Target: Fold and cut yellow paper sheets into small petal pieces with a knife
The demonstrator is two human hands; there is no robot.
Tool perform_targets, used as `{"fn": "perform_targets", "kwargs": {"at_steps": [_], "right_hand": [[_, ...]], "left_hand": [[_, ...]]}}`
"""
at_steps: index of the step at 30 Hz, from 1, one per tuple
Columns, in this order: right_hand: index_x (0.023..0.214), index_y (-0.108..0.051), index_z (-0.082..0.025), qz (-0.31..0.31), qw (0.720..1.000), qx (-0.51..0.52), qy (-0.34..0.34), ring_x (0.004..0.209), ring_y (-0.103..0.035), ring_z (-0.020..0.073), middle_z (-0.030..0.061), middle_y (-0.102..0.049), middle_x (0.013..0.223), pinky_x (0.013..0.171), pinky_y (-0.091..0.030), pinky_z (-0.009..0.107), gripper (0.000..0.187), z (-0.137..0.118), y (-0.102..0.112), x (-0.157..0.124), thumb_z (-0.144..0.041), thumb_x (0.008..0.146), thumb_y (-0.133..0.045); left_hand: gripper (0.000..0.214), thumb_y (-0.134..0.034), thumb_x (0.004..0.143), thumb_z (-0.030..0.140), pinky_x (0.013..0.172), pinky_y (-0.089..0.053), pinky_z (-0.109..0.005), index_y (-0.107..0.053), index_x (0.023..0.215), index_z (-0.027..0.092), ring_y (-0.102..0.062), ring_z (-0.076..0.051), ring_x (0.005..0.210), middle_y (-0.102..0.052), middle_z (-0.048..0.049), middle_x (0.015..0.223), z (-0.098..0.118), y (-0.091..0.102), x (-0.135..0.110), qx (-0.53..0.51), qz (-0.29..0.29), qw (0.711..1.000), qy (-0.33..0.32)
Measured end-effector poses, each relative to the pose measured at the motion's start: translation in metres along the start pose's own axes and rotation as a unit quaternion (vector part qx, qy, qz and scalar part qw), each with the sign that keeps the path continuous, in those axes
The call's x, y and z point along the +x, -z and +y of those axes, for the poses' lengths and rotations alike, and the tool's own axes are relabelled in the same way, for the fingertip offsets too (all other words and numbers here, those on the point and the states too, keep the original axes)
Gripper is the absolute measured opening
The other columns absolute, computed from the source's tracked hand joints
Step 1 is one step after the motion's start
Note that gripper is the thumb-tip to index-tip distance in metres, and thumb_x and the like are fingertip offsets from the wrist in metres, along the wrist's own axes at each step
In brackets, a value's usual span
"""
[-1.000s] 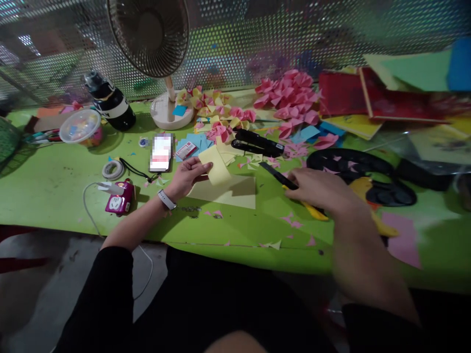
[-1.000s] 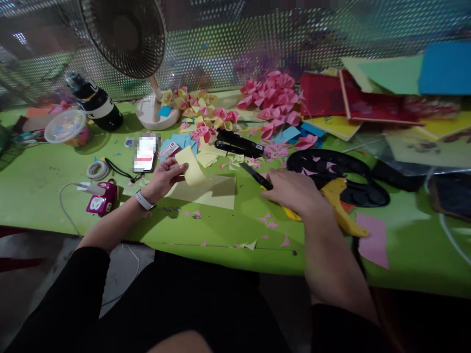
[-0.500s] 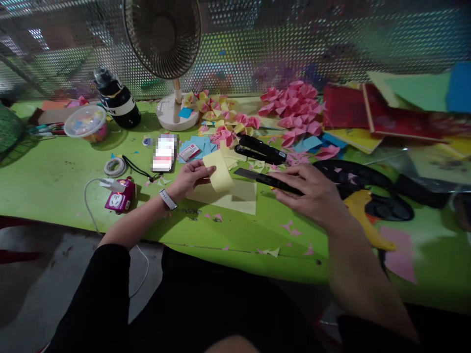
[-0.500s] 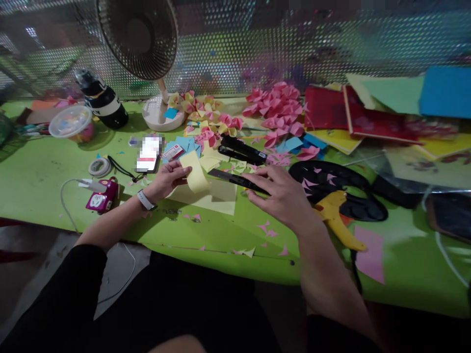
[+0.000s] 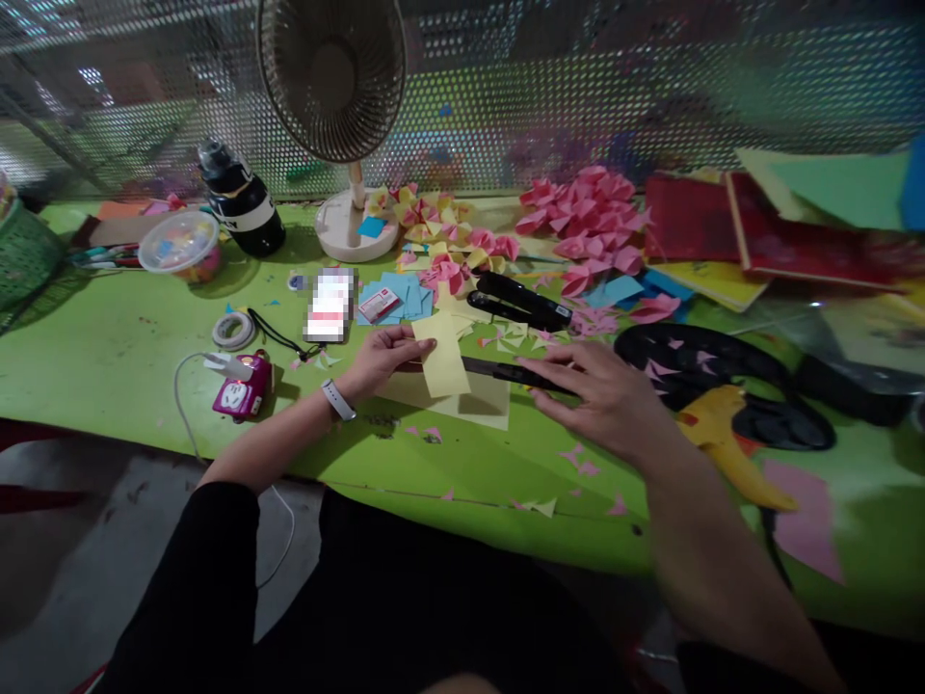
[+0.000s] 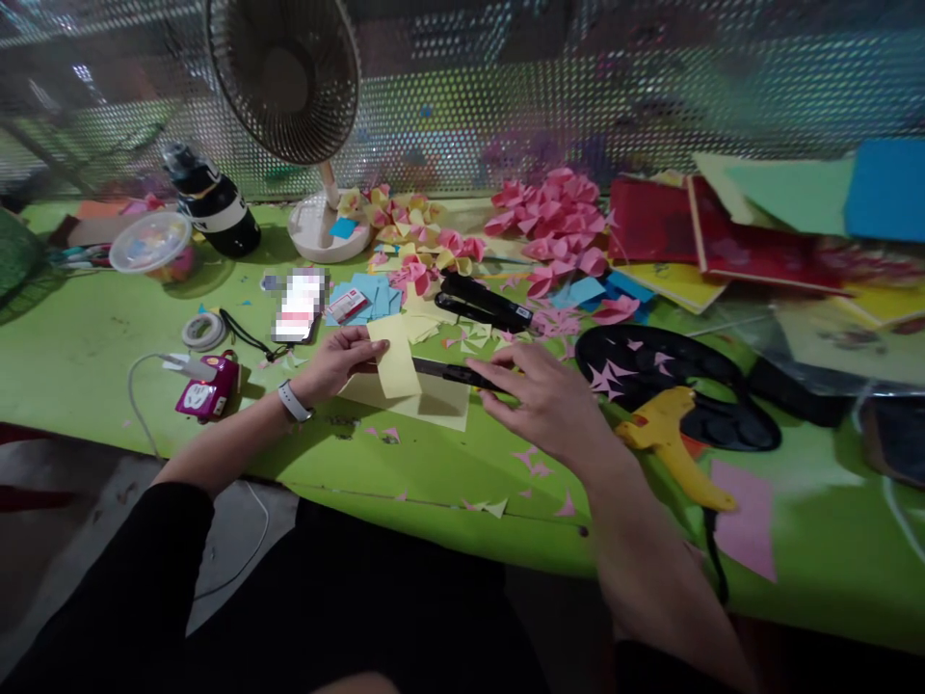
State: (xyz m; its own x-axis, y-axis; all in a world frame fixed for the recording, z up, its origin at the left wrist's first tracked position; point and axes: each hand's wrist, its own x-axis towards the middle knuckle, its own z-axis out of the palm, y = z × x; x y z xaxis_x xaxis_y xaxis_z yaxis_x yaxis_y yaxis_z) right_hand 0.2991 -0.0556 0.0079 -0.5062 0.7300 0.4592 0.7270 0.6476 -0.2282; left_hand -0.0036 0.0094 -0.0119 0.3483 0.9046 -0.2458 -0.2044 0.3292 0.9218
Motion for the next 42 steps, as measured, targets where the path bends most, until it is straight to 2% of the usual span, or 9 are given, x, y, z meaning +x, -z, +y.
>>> {"fn": "perform_targets", "kwargs": {"at_steps": [4,13,20,24,29,35,40,42], "right_hand": [[0.128,-0.071,-0.022,-0.002,1.000,-0.013,0.009,0.095,-0.067,0.0275,0.0112,-0.069,0.102,0.073,-0.056,0.039,0.033,0.001,-0.001,-0.001,-0.024,0.097,-0.060],[0.134,-0.068,-0.028,-0.006,1.000,-0.011,-0.020,0.097,-0.068,0.0285,0.0101,-0.071,0.107,0.080,-0.057,0.042,0.038,0.001,0.004,-0.003,-0.025,0.097,-0.058],[0.126,-0.072,-0.020,-0.018,0.999,-0.033,0.006,0.094,-0.069,0.0280,0.0124,-0.073,0.104,0.073,-0.057,0.040,0.032,-0.004,0.000,-0.001,-0.024,0.098,-0.058],[0.124,-0.073,-0.019,-0.040,0.999,-0.026,0.017,0.092,-0.069,0.0274,0.0126,-0.073,0.102,0.071,-0.057,0.039,0.031,-0.011,-0.002,0.001,-0.023,0.098,-0.057],[0.121,-0.074,-0.015,-0.047,0.997,-0.038,0.038,0.085,-0.069,0.0237,0.0131,-0.074,0.098,0.061,-0.054,0.033,0.030,-0.015,-0.001,0.004,-0.023,0.098,-0.058],[0.122,-0.074,-0.017,-0.067,0.997,-0.041,0.019,0.086,-0.069,0.0241,0.0117,-0.074,0.098,0.059,-0.054,0.032,0.031,-0.018,-0.005,0.004,-0.025,0.099,-0.054],[0.125,-0.074,-0.029,-0.099,0.995,-0.005,-0.012,0.088,-0.069,0.0266,0.0099,-0.074,0.099,0.065,-0.057,0.039,0.034,-0.017,-0.005,0.005,-0.026,0.099,-0.051],[0.126,-0.073,-0.029,-0.106,0.994,0.005,-0.014,0.088,-0.069,0.0272,0.0104,-0.074,0.099,0.064,-0.057,0.040,0.035,-0.015,-0.003,0.005,-0.027,0.099,-0.052]], "left_hand": [[0.041,-0.091,0.067,0.041,0.065,-0.056,-0.024,-0.061,0.073,0.014,-0.062,-0.007,0.062,-0.068,0.0007,0.072,-0.001,-0.001,0.000,0.007,0.005,1.000,-0.009],[0.039,-0.089,0.069,0.043,0.066,-0.057,-0.025,-0.063,0.075,0.015,-0.064,-0.008,0.063,-0.069,0.0003,0.073,-0.004,0.002,0.002,0.030,-0.008,0.999,-0.030],[0.036,-0.088,0.072,0.041,0.066,-0.057,-0.024,-0.065,0.078,0.014,-0.066,-0.008,0.067,-0.071,-0.0002,0.077,-0.003,0.001,0.001,0.041,-0.013,0.998,-0.042],[0.036,-0.088,0.072,0.041,0.067,-0.057,-0.025,-0.065,0.079,0.014,-0.064,-0.008,0.064,-0.070,0.0001,0.074,-0.002,-0.002,0.000,0.049,0.001,0.998,-0.036],[0.039,-0.088,0.071,0.043,0.066,-0.055,-0.024,-0.063,0.076,0.015,-0.062,-0.007,0.062,-0.069,0.0012,0.072,-0.003,-0.004,0.001,0.050,0.009,0.998,-0.045],[0.039,-0.089,0.071,0.044,0.062,-0.053,-0.023,-0.063,0.076,0.015,-0.060,-0.006,0.059,-0.067,0.0018,0.069,-0.004,-0.005,0.000,0.056,0.017,0.997,-0.053],[0.039,-0.089,0.071,0.042,0.061,-0.052,-0.022,-0.060,0.073,0.017,-0.059,-0.006,0.057,-0.065,0.0032,0.064,-0.005,-0.005,0.000,0.053,0.041,0.996,-0.055],[0.038,-0.089,0.071,0.042,0.061,-0.052,-0.023,-0.060,0.072,0.017,-0.059,-0.006,0.057,-0.065,0.0030,0.064,-0.004,-0.005,0.000,0.053,0.044,0.996,-0.055]]}}
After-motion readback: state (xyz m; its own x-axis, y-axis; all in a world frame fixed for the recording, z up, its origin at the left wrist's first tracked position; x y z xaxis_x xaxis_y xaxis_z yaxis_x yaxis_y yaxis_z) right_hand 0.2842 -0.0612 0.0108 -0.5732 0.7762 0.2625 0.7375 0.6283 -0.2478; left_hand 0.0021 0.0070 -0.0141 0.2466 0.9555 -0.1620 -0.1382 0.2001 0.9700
